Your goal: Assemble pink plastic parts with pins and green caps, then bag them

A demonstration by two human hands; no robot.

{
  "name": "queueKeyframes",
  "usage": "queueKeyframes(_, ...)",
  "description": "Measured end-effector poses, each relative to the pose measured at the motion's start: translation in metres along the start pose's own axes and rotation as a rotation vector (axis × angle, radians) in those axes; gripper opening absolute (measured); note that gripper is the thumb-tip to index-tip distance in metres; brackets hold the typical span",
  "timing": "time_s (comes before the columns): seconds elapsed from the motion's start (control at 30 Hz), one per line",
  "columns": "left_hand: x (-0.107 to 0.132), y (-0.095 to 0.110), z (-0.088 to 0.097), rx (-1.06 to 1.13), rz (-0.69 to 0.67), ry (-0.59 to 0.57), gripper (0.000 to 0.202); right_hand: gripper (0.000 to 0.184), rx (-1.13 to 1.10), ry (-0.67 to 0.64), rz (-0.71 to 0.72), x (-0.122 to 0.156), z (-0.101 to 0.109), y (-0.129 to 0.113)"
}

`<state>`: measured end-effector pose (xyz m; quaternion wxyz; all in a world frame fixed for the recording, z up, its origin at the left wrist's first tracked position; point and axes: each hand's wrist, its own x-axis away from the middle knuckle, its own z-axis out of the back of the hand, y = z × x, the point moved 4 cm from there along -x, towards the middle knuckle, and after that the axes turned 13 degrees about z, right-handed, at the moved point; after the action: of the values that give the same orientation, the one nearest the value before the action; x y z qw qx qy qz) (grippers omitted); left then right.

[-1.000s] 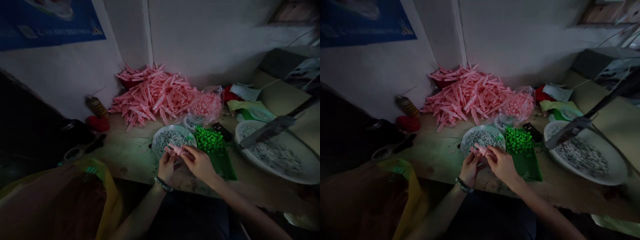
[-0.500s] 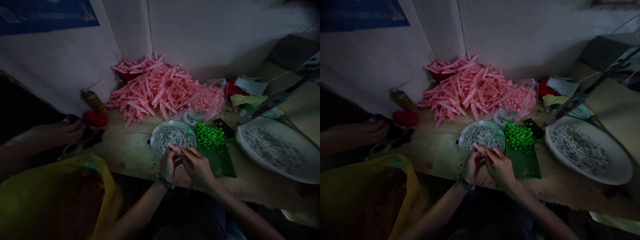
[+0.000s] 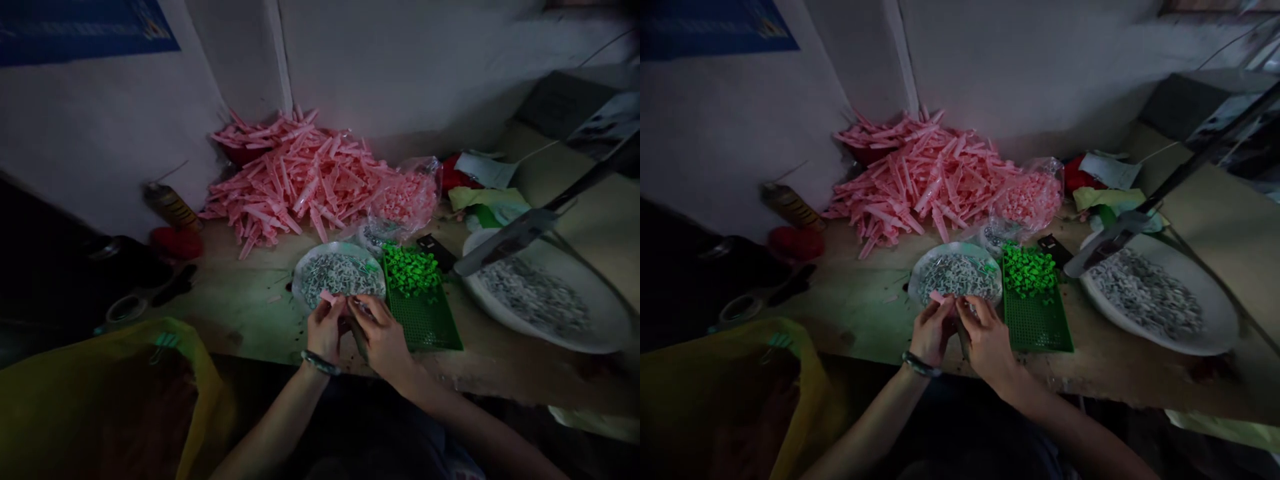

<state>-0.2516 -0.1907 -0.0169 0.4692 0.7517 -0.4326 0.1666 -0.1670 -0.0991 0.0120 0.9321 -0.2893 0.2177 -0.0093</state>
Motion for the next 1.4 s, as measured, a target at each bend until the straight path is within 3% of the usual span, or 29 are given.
queueKeyframes(0.07,0.003,0.007,0.000,0.019,-0.013,0.007,0.040,0.033,-0.136,-0.013,-0.107,0.001,0.004,0.007)
queueKeyframes(0.17,0.010,0.024,-0.002,-0.013,-0.153,0.006,0.039,0.023,-0.466,-0.098,-0.278,-0.001,0.002,0.018)
queueKeyframes(0.27,0.011,0.044,-0.003,-0.012,-0.270,-0.014,0.032,0.025,-0.589,-0.145,-0.257,-0.029,0.000,0.034)
queueKeyframes(0.33,0.006,0.056,0.000,0.053,-0.275,-0.020,0.029,0.023,-0.451,-0.185,-0.244,-0.065,0.004,0.059)
queueKeyframes(0.43,-0.006,0.065,0.007,0.184,-0.188,-0.050,0.023,0.025,0.097,0.053,-0.465,-0.125,0.039,0.119)
queueKeyframes(0.53,-0.015,0.064,0.009,0.259,-0.039,-0.114,0.023,0.035,0.277,0.158,-0.579,-0.166,0.071,0.169)
queueKeyframes(0.63,-0.017,0.062,0.005,0.259,0.009,-0.178,0.031,0.033,0.330,0.126,-0.583,-0.180,0.085,0.192)
queueKeyframes(0.73,-0.015,0.066,-0.001,0.219,-0.086,-0.189,0.039,0.030,0.286,0.027,-0.477,-0.173,0.076,0.180)
queueKeyframes(0.9,-0.012,0.066,-0.009,0.176,-0.202,-0.171,0.049,0.027,-0.032,-0.265,-0.196,-0.110,0.037,0.103)
queueKeyframes(1.0,-0.011,0.060,-0.011,0.147,-0.226,-0.158,0.052,0.030,-0.373,-0.190,-0.078,-0.068,0.033,0.064)
queueKeyframes(1.1,-0.008,0.055,-0.011,0.115,-0.217,-0.162,0.053,0.031,-0.548,-0.084,-0.130,-0.045,0.036,0.058)
queueKeyframes(1.23,-0.001,0.049,-0.010,0.084,-0.182,-0.170,0.052,0.036,-0.821,-0.052,-0.258,-0.032,0.023,0.059)
queueKeyframes(1.33,0.002,0.039,-0.008,0.079,-0.024,-0.226,0.048,0.050,-1.195,-0.014,-0.319,-0.023,0.008,0.044)
queueKeyframes(1.4,0.003,0.032,-0.005,0.075,0.081,-0.233,0.046,0.057,-1.310,-0.036,-0.314,-0.019,0.005,0.035)
